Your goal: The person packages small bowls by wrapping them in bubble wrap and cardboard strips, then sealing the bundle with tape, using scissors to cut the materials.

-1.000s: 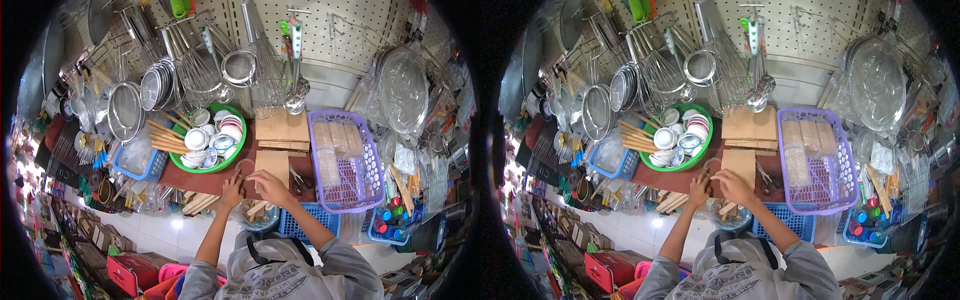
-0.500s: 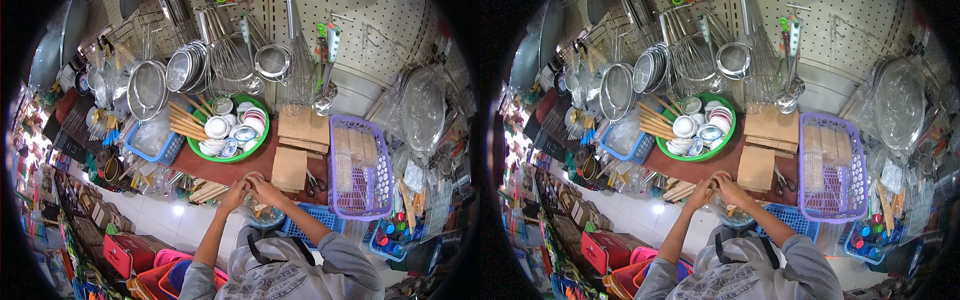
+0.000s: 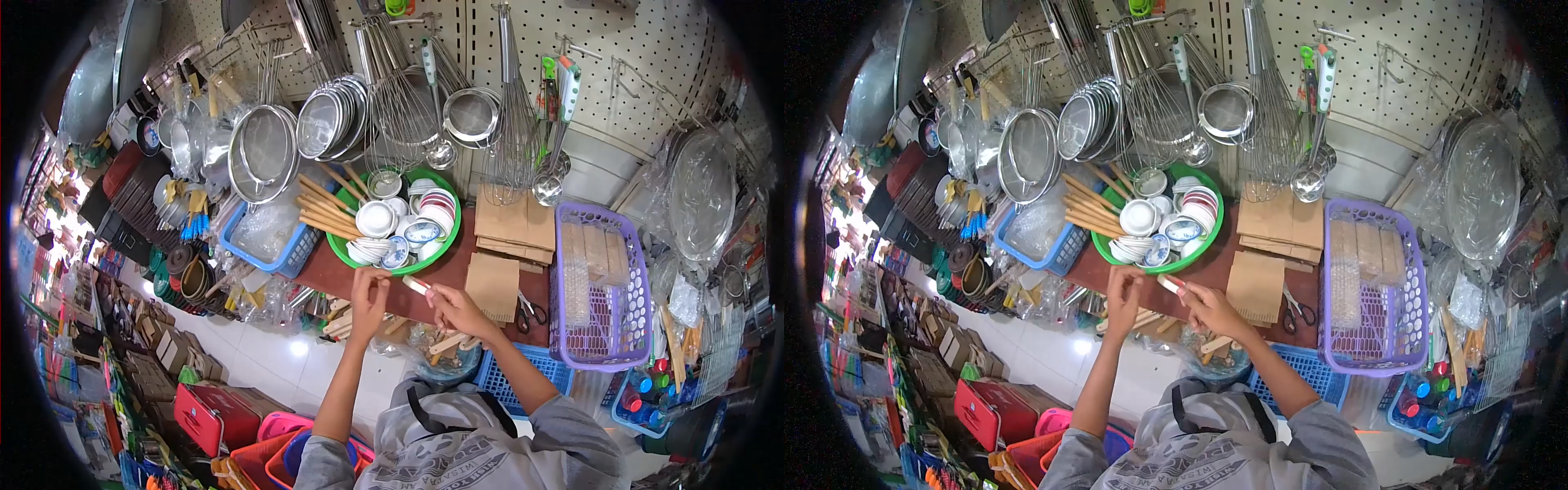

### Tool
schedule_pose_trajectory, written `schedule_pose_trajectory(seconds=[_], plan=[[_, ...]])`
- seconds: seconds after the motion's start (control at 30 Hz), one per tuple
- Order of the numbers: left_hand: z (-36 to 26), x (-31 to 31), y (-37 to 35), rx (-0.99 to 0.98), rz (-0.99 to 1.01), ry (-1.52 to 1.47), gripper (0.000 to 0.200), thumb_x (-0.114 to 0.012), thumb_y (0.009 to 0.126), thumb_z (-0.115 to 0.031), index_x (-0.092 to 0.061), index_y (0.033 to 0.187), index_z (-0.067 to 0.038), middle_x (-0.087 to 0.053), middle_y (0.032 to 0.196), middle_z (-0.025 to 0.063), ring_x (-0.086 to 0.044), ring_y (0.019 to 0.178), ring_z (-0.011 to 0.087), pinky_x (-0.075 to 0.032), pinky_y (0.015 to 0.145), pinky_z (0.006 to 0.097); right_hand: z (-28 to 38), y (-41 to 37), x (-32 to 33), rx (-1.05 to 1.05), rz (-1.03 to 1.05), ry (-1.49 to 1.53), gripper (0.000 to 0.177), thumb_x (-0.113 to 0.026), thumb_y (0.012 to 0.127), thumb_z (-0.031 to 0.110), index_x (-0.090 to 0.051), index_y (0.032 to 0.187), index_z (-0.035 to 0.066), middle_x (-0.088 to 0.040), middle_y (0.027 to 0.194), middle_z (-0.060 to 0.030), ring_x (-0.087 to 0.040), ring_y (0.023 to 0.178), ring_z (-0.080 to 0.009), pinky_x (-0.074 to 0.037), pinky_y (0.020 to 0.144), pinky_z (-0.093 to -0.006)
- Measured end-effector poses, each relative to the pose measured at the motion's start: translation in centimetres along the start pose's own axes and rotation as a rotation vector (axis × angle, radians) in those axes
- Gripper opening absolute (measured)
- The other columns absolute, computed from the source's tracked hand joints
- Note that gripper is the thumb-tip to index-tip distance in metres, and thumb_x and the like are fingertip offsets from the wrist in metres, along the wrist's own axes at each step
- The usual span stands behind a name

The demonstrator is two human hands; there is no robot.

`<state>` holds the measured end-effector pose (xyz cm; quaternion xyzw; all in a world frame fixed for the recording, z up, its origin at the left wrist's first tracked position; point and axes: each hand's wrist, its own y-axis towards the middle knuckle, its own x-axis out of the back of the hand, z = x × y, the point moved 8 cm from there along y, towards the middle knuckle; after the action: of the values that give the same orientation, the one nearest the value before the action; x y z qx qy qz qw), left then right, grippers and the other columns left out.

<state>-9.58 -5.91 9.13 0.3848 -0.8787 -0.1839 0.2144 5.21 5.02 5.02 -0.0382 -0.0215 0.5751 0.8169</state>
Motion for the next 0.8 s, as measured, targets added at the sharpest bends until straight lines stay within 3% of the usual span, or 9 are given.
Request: schedule_pose_trajectory(seconds=[0.03,0.17,0.27,0.3,0.4,0.43,0.53,0.63,0.8], plan=[[0.3,0.2,0.6,0.081,0.025,-0.046,0.017,-0.055,0.095,-0.013,-0.062,0.106,-0.002,-0.051,0.096,0.0090,-0.053,0.090,0.0205,-0.044,0.078,0.0308,1.1,0.0,-0.2,0.042,0.026,0.058,0.029,-0.039,0.106,0.032,-0.050,0.105,0.005,-0.051,0.059,-0.0002,-0.053,0.048,-0.0094,-0.043,0.046,-0.0239],[-0.7,-1.3,3.3,0.078,0.222,-0.038,0.039,-0.043,0.101,-0.035,-0.059,0.117,-0.003,-0.048,0.107,0.0124,-0.050,0.106,0.0257,-0.041,0.090,0.0340,5.4,-0.1,-0.7,0.064,0.077,0.081,0.031,-0.037,0.107,0.032,-0.051,0.110,0.004,-0.052,0.064,-0.0015,-0.056,0.053,-0.0092,-0.045,0.052,-0.0238],[-1.2,-3.6,4.4,0.125,0.389,-0.215,0.042,-0.044,0.100,-0.038,-0.055,0.123,-0.004,-0.046,0.116,0.0139,-0.048,0.111,0.0263,-0.039,0.094,0.0337,7.4,0.6,-1.1,0.085,0.056,0.012,0.030,-0.037,0.106,0.029,-0.051,0.114,0.003,-0.052,0.067,-0.0020,-0.056,0.055,-0.0094,-0.046,0.056,-0.0240],[0.3,-4.1,4.9,-0.015,0.408,-0.089,0.041,-0.050,0.099,-0.036,-0.051,0.126,-0.005,-0.048,0.116,0.0127,-0.049,0.110,0.0247,-0.041,0.093,0.0349,7.3,1.1,-1.2,0.093,0.040,0.032,0.029,-0.038,0.106,0.027,-0.050,0.115,0.003,-0.053,0.068,-0.0020,-0.056,0.055,-0.0094,-0.046,0.056,-0.0242],[2.4,-5.7,4.9,0.239,0.485,-0.293,0.038,-0.056,0.096,-0.030,-0.049,0.124,-0.005,-0.052,0.109,0.0104,-0.051,0.104,0.0214,-0.043,0.089,0.0339,6.5,2.6,-0.2,0.088,-0.034,-0.011,0.024,-0.040,0.102,0.019,-0.054,0.109,0.001,-0.055,0.074,-0.0025,-0.056,0.056,-0.0099,-0.047,0.055,-0.0253],[1.6,-5.5,5.5,0.224,0.472,-0.217,0.037,-0.060,0.094,-0.025,-0.048,0.123,-0.006,-0.055,0.100,0.0079,-0.054,0.094,0.0189,-0.044,0.084,0.0321,5.5,3.4,0.3,0.093,-0.079,-0.018,0.025,-0.042,0.102,0.019,-0.055,0.106,-0.001,-0.056,0.077,-0.0035,-0.055,0.056,-0.0102,-0.049,0.055,-0.0259],[2.3,-5.6,6.5,0.121,0.497,-0.062,0.037,-0.060,0.093,-0.024,-0.048,0.123,-0.007,-0.059,0.096,0.0073,-0.055,0.085,0.0180,-0.045,0.077,0.0310,4.8,4.0,1.1,0.051,-0.184,-0.044,0.026,-0.045,0.100,0.021,-0.058,0.098,-0.002,-0.057,0.080,-0.0042,-0.057,0.057,-0.0109,-0.050,0.054,-0.0265],[2.6,-5.6,6.7,-0.004,0.412,-0.124,0.036,-0.058,0.094,-0.026,-0.048,0.122,-0.007,-0.061,0.094,0.0069,-0.054,0.076,0.0171,-0.044,0.070,0.0306,4.8,4.5,1.2,0.064,-0.209,-0.078,0.023,-0.045,0.098,0.019,-0.056,0.090,0.001,-0.057,0.077,-0.0032,-0.060,0.061,-0.0115,-0.051,0.055,-0.0264],[5.3,-6.5,6.1,0.188,0.468,-0.433,0.045,-0.047,0.097,-0.040,-0.046,0.128,-0.007,-0.061,0.095,0.0084,-0.050,0.064,0.0132,-0.040,0.057,0.0283,4.3,5.0,0.8,0.100,-0.212,-0.111,0.022,-0.045,0.098,0.017,-0.057,0.087,0.002,-0.057,0.075,-0.0023,-0.061,0.064,-0.0116,-0.050,0.054,-0.0255]])
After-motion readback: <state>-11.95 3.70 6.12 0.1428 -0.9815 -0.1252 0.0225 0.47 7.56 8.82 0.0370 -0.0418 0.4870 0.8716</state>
